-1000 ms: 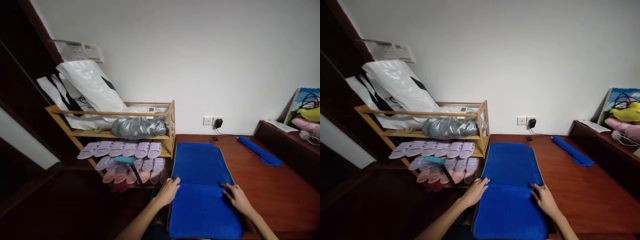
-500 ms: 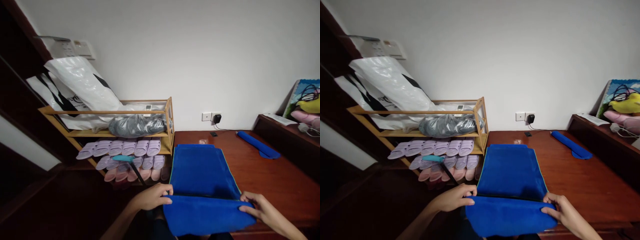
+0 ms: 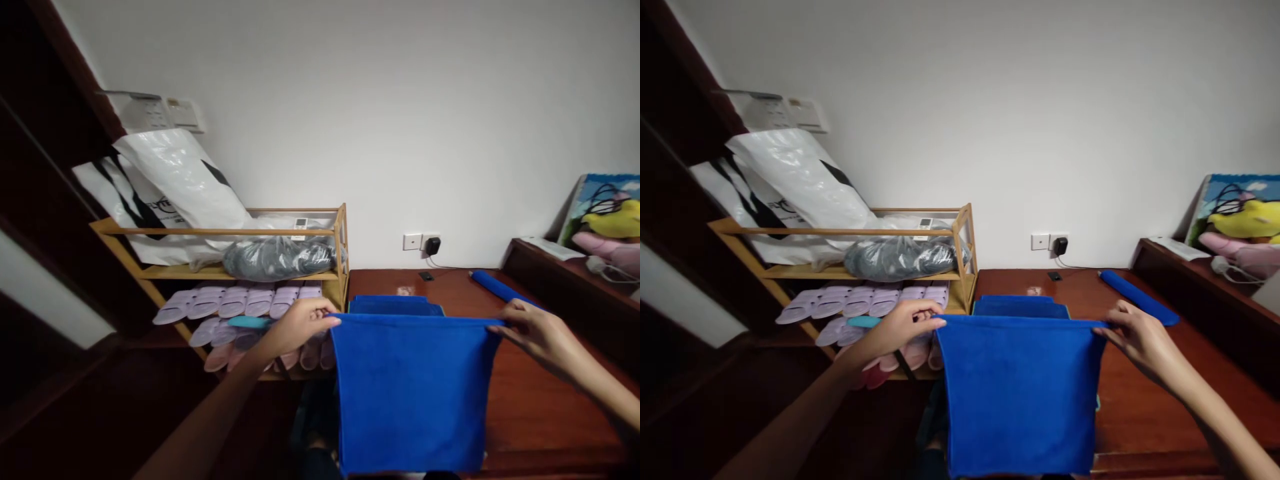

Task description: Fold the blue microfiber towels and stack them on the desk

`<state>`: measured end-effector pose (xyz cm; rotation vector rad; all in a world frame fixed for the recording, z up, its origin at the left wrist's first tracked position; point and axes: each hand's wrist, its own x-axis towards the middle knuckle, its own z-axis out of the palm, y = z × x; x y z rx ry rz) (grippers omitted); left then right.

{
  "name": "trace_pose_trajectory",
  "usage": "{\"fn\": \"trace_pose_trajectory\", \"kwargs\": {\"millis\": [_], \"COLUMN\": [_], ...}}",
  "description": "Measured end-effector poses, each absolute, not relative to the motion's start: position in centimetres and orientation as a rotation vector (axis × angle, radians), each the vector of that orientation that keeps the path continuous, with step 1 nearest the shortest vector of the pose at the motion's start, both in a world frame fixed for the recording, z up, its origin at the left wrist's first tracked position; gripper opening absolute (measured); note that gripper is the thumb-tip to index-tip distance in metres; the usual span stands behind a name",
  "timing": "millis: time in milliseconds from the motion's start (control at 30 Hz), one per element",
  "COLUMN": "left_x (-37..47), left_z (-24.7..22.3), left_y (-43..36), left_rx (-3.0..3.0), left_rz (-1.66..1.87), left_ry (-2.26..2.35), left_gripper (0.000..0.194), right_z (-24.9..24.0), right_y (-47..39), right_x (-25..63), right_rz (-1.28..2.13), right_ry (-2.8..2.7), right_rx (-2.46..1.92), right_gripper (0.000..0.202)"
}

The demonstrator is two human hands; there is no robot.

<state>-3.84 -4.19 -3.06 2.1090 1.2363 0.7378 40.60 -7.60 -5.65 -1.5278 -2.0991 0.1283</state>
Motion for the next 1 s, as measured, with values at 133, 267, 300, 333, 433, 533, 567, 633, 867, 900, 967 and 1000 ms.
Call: {"fn": "trace_pose_trajectory", "kwargs": {"millis": [133,267,300,333,433,533,567,633,867,900,967,1000], "left_x": [-2.5,-1.3,-1.1,-1.0,-0.8,-0.5,-0.3,0.0,1.1,1.4,1.8,2.0], "left_z": [-4.6,-6.0,-6.2,-6.3,-6.2,-5.7,-5.5,-5.2,-8.0,-9.0,-11.1,-12.2], "left_y": [-0.4,1.2,1.3,1.2,0.8,0.7,0.9,1.4,6.1,6.7,7.7,8.1], "left_rx": [1.935,1.682,1.637,1.601,1.517,1.458,1.449,1.449,1.319,1.302,1.274,1.267], "left_rz": [0.854,0.958,0.978,0.994,1.030,1.083,1.098,1.119,0.980,0.960,0.931,0.922], "left_ry": [1.205,1.231,1.220,1.204,1.176,1.162,1.156,1.150,1.337,1.355,1.394,1.413], "left_gripper": [0.024,0.029,0.030,0.031,0.034,0.036,0.036,0.035,0.026,0.025,0.026,0.027], "right_z": [-5.2,-6.2,-6.4,-6.5,-6.4,-6.1,-6.0,-6.1,-10.9,-11.9,-14.0,-15.0], "right_y": [-4.7,-3.0,-2.9,-2.8,-2.9,-2.8,-2.6,-2.0,2.6,3.2,4.0,4.4], "right_x": [39.8,38.8,38.6,38.4,37.9,37.7,37.7,37.9,38.4,38.1,37.5,37.2], "right_rz": [0.184,0.546,0.606,0.643,0.681,0.674,0.665,0.649,0.779,0.793,0.809,0.818], "right_ry": [-1.899,-1.693,-1.644,-1.601,-1.490,-1.384,-1.358,-1.328,-1.279,-1.273,-1.270,-1.270], "right_rx": [-1.645,-1.647,-1.628,-1.606,-1.536,-1.462,-1.445,-1.436,-1.444,-1.454,-1.478,-1.489], "right_gripper": [0.053,0.049,0.047,0.045,0.045,0.050,0.051,0.051,0.049,0.048,0.047,0.048]}}
